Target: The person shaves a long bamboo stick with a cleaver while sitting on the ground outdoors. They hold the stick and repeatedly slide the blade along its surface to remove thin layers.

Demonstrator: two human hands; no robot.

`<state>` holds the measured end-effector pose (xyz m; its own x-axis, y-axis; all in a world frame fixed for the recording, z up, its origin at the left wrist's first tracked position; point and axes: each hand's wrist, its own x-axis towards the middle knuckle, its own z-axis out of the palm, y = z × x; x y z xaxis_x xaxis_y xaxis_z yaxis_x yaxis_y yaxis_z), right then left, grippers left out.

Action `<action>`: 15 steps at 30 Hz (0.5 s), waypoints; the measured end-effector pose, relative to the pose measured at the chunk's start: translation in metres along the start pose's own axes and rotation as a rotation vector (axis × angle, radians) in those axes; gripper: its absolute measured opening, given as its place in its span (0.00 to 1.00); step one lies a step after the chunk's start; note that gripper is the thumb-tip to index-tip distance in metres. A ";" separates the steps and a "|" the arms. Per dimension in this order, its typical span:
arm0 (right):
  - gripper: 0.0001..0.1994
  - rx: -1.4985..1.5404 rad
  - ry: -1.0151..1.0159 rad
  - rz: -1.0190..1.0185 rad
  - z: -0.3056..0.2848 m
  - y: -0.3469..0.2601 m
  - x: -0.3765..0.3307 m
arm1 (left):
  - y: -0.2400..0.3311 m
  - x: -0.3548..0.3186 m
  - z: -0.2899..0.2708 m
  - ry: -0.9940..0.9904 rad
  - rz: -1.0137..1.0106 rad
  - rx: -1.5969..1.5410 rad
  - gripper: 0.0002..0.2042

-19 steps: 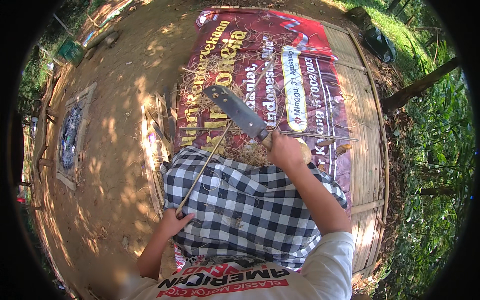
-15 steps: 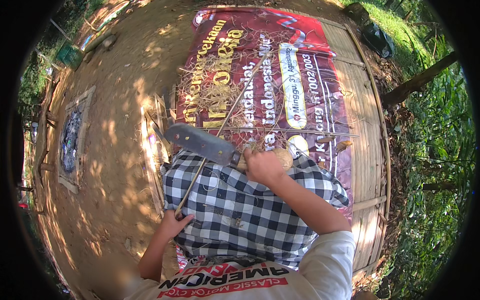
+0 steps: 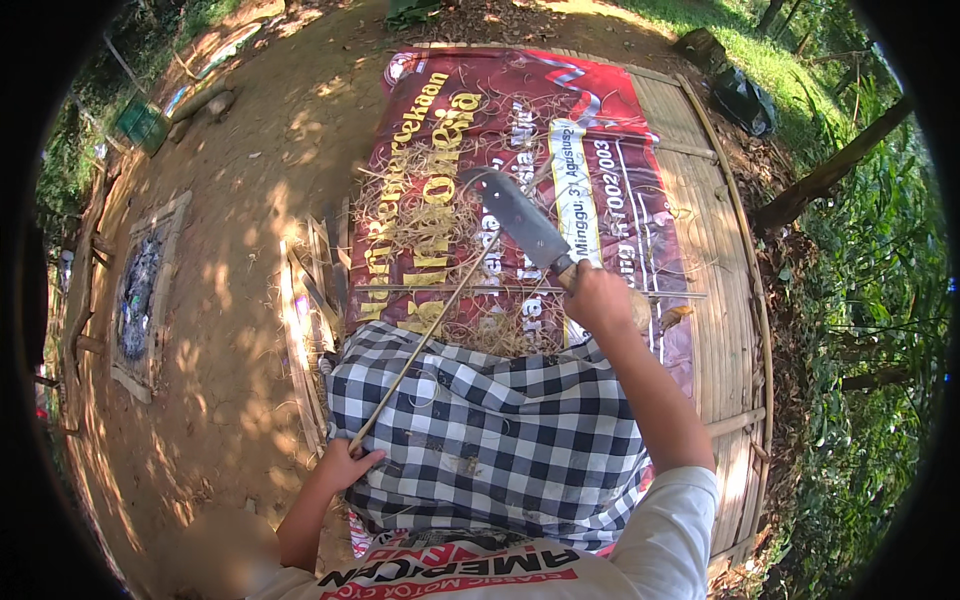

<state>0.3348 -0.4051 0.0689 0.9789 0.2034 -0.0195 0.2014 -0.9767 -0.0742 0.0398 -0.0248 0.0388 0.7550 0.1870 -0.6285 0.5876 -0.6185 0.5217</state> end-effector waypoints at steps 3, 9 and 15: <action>0.13 0.020 -0.041 -0.246 0.001 -0.034 -0.028 | -0.006 -0.001 0.003 0.011 -0.003 -0.025 0.26; 0.12 -0.047 -0.051 -0.386 -0.011 -0.024 -0.006 | -0.012 -0.008 0.002 0.032 0.018 -0.025 0.27; 0.09 -0.072 0.031 0.102 -0.041 0.047 0.025 | 0.000 0.006 -0.005 -0.049 0.068 0.051 0.30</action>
<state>0.3706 -0.4486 0.1059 0.9948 0.1020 0.0073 0.1020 -0.9948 -0.0019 0.0460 -0.0196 0.0380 0.7767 0.1072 -0.6207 0.5192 -0.6669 0.5345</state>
